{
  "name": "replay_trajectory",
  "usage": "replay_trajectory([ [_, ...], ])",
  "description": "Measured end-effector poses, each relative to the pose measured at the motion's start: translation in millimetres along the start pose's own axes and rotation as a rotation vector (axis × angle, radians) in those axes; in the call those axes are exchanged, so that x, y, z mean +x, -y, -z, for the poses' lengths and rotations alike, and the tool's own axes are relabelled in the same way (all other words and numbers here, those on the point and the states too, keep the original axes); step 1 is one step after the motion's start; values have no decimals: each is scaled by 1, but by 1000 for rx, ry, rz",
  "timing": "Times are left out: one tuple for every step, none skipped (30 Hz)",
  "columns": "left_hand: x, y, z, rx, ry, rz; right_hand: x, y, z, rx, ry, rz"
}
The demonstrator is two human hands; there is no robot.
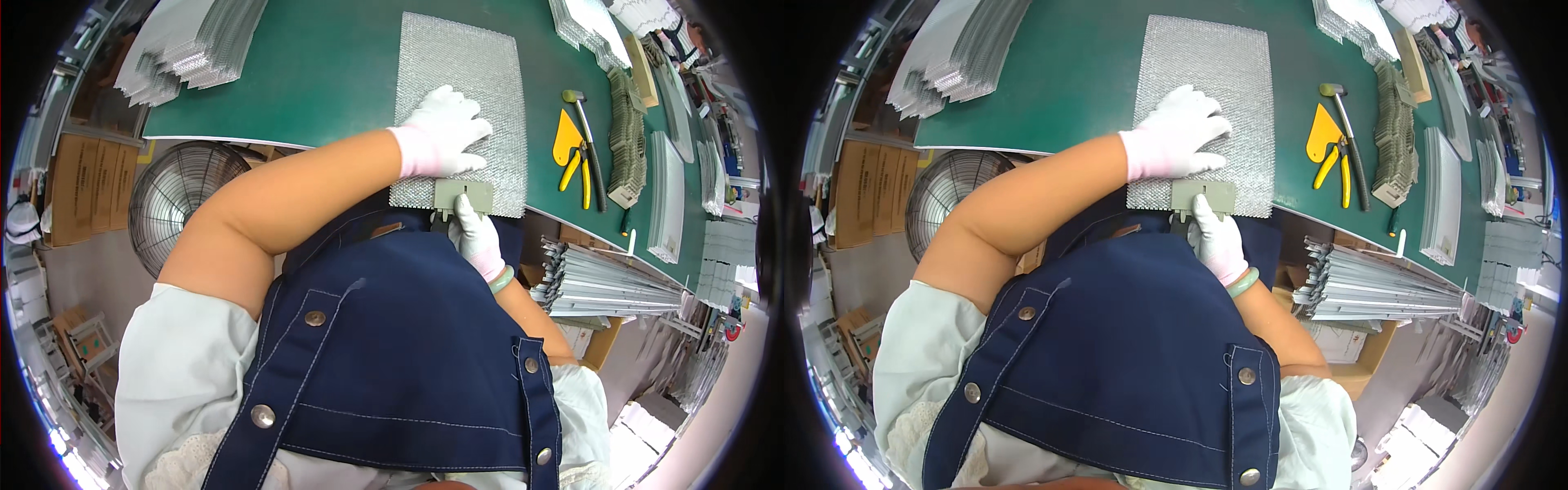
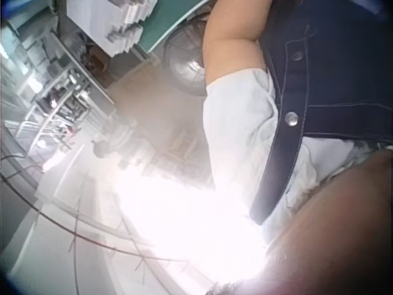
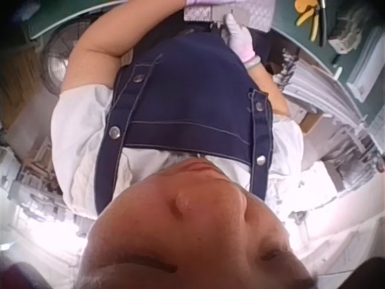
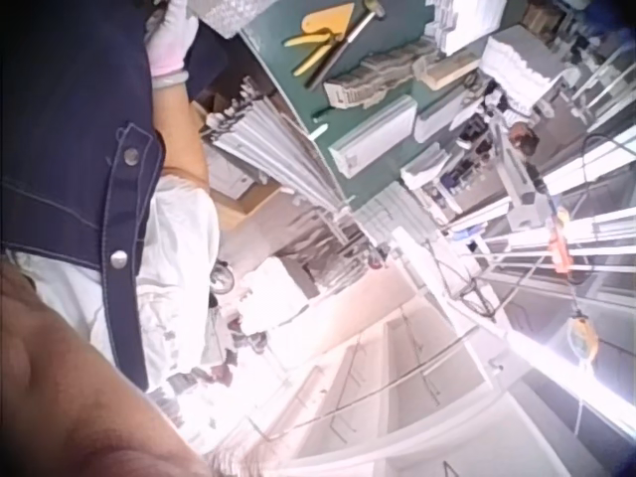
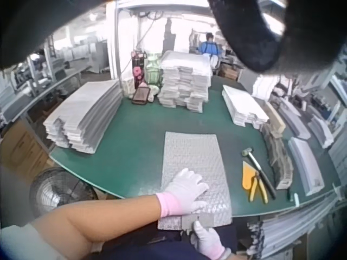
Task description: The person assembles an air filter by placing a mesh sheet on a table, positioning a plastic frame piece, and inserting two metal side rails. They then use a hammer and a handheld riveting tool to secure the frame to the mesh, completing one unit.
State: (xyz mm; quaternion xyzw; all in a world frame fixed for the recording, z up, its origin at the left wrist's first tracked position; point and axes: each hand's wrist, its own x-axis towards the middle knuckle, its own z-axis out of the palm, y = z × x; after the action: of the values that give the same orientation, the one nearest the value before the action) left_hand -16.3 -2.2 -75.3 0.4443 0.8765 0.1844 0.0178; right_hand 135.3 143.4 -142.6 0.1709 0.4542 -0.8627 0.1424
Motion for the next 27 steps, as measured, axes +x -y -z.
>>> replay_trajectory([
  [-1,0,-7,39,-70,-12,-1,0,-3,2,16,10],
  [-2,0,-14,79,-139,-24,-2,1,-7,23,7,31],
  [-3,-2,-13,121,-212,-31,-1,5,-14,41,2,51],
  [-2,-4,-13,132,-163,-14,0,7,-18,59,-3,71],
  [0,-6,-12,144,-115,3,3,4,-16,41,-32,83],
  [1,-9,-10,157,-67,16,5,2,-14,23,-61,99],
  [1,-10,-10,167,-68,25,7,0,-13,6,-90,115],
  [2,-10,-10,177,-68,32,7,-1,-11,25,-90,69],
  [2,-9,-10,187,-70,43,6,1,-13,42,-87,20],
  [2,-7,-11,165,-79,40,4,4,-16,60,-85,-28],
  [1,-5,-11,143,-89,37,1,8,-16,85,-51,-59],
  [1,-3,-10,123,-98,31,-3,14,-16,112,-18,-87],
  [1,-3,-9,117,-94,29,-6,19,-19,139,16,-115],
  [1,-2,-8,111,-90,27,-7,19,-25,209,-80,-57],
  [2,-2,-8,101,-87,25,-7,18,-21,188,-59,-32],
  [1,-2,-9,103,-101,23,-6,17,-13,166,-39,-8],
  [1,-2,-9,105,-114,22,-6,15,-9,144,-18,16],
  [0,-2,-10,105,-128,21,-7,15,-10,143,-32,36],
  [0,-2,-10,103,-116,26,-8,14,-12,142,-48,55],
  [0,-3,-11,101,-104,32,-9,12,-11,166,-59,50],
  [2,-3,-12,101,-92,30,-7,11,-11,193,-72,52],
  [2,-4,-11,114,-95,40,-9,14,-24,194,-117,52],
  [2,-6,-11,127,-99,49,-11,18,-38,194,-163,52],
  [2,-8,-10,140,-103,56,-14,22,-48,194,-210,55],
  [0,-10,-11,132,-112,54,-13,17,-42,195,-202,62],
  [-3,-11,-14,124,-122,52,-10,9,-30,196,-194,70],
  [-1,-8,-13,130,-141,45,-2,7,-22,198,-174,90],
])
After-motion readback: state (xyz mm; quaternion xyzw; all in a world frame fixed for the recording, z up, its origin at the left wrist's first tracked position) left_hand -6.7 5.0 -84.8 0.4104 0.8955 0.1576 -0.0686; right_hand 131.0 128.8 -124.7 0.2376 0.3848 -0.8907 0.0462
